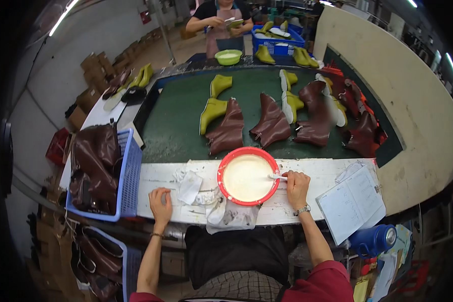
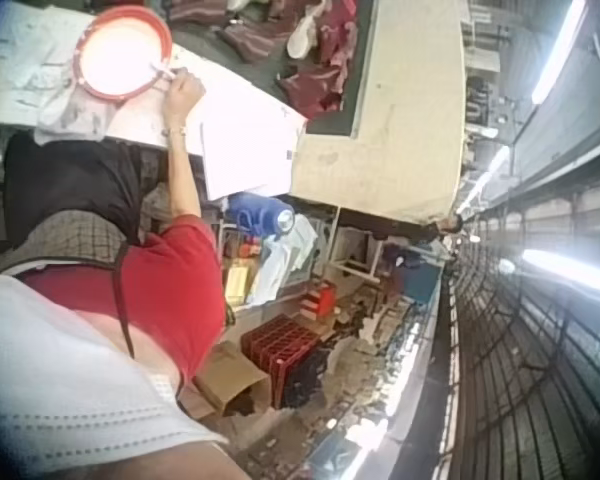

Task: The person repeatedly picks up brown shoe uppers from a blue basket, applies a white substance to the inner rim using a small brush, and places them on the table. The person handles the items one at a time in a repetitive cycle.

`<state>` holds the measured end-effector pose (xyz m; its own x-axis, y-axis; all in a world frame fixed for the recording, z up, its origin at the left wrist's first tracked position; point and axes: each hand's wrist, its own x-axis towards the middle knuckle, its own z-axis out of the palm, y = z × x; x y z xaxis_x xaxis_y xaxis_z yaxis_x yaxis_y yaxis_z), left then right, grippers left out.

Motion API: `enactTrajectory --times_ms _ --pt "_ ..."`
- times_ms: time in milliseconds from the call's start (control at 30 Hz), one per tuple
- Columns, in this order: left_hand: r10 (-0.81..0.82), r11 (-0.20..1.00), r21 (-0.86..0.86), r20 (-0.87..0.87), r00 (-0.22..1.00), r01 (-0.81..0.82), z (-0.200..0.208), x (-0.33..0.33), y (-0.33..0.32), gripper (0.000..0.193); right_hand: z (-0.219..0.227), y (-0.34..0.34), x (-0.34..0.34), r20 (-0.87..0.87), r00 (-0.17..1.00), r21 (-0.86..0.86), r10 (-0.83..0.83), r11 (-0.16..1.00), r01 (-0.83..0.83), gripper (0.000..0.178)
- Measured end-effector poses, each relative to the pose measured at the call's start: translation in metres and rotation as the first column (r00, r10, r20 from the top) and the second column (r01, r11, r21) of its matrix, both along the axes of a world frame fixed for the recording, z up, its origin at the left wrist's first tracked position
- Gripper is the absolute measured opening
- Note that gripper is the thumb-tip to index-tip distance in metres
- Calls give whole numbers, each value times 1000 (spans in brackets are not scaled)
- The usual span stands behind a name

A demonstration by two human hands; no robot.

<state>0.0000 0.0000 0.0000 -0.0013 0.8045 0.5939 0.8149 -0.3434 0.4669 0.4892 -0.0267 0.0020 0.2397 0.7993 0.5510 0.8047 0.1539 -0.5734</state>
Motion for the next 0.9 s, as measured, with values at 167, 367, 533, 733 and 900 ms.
enactTrajectory --times_ms 167,367,533,733,900 --pt "-17 1000 -14 8 1000 17 9 -6 -11 12 -1 -8 -10 2 1000 -26 -25 999 25 43" --pt "2 1000 2 47 999 -3 2 -2 -6 13 0 -5 -3 -7 1000 -43 -29 999 29 44" --pt "-1 1000 -2 41 999 1 2 -5 -6 13 -2 -4 -4 7 999 -16 -38 999 38 45" --pt "7 1000 -3 45 999 -7 2 -5 -7 12 -3 -3 -4 1 999 -26 -32 999 32 45" --pt "7 1000 7 39 999 -8 3 -3 -6 12 -5 -3 -3 4 999 -9 -41 999 41 44"
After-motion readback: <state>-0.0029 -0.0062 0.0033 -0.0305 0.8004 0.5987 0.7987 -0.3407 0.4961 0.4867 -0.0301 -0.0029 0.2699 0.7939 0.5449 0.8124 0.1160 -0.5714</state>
